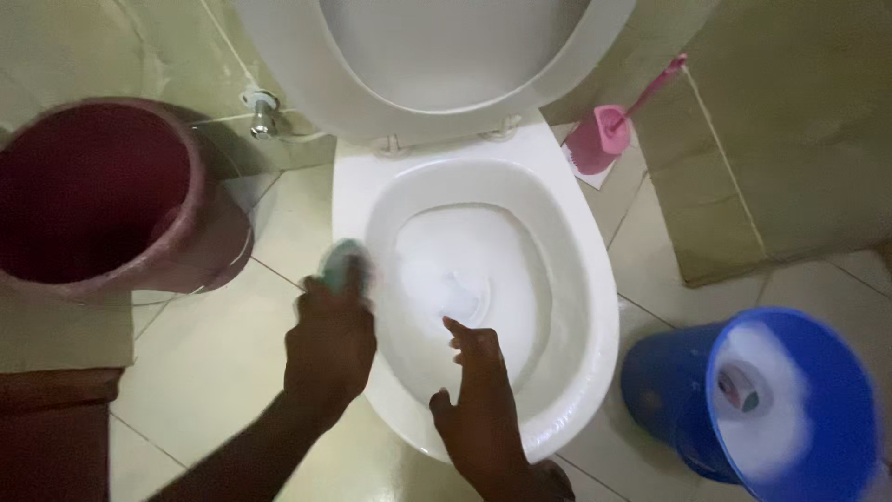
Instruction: The person scrubs the interior and exterior of a toilet bowl using a brush dipped in a bucket of soapy water. They then pour liquid from a plastic bottle onto the toilet rim and continue scrubbing with the brush.
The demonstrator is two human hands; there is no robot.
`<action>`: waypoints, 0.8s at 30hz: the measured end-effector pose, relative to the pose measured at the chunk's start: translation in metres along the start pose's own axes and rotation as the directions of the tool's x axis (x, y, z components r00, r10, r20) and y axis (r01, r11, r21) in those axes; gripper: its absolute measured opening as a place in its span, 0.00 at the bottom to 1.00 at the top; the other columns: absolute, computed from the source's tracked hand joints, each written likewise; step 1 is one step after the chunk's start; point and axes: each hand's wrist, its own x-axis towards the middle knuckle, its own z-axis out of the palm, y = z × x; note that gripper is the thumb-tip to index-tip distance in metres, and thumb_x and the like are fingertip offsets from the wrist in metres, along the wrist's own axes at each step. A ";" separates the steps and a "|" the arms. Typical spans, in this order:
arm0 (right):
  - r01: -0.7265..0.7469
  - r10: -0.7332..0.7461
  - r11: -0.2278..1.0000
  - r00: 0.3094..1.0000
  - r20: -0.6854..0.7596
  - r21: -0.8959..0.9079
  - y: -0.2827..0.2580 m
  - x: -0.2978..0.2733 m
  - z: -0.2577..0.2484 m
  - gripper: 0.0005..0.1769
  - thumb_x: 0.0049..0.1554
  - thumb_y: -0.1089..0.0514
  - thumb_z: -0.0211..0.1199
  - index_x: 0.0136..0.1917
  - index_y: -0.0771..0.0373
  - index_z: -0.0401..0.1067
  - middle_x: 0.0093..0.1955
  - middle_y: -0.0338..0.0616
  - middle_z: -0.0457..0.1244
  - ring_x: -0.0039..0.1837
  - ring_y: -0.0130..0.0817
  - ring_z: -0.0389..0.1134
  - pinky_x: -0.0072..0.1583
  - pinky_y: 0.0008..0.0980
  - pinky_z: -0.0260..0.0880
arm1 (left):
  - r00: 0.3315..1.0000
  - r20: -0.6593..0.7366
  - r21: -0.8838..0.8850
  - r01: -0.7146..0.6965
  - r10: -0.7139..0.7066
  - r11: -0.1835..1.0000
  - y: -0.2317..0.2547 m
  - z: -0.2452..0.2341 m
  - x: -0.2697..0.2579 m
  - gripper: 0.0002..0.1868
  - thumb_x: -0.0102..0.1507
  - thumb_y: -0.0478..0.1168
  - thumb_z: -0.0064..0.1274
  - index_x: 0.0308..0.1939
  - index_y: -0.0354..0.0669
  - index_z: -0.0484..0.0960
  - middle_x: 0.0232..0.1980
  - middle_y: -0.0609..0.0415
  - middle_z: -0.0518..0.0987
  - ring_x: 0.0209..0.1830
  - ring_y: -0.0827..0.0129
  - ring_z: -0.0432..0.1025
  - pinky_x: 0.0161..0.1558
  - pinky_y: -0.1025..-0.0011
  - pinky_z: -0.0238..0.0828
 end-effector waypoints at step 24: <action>-0.145 0.145 0.989 0.989 -0.014 0.006 0.011 0.024 0.006 0.43 0.46 0.70 0.68 0.74 0.51 0.63 0.59 0.45 0.61 0.58 0.37 0.68 0.62 0.39 0.71 | 0.988 -0.151 -0.049 0.035 -0.042 0.998 0.022 0.014 0.098 0.31 0.72 0.48 0.45 0.76 0.42 0.56 0.60 0.29 0.66 0.50 0.44 0.72 0.43 0.50 0.79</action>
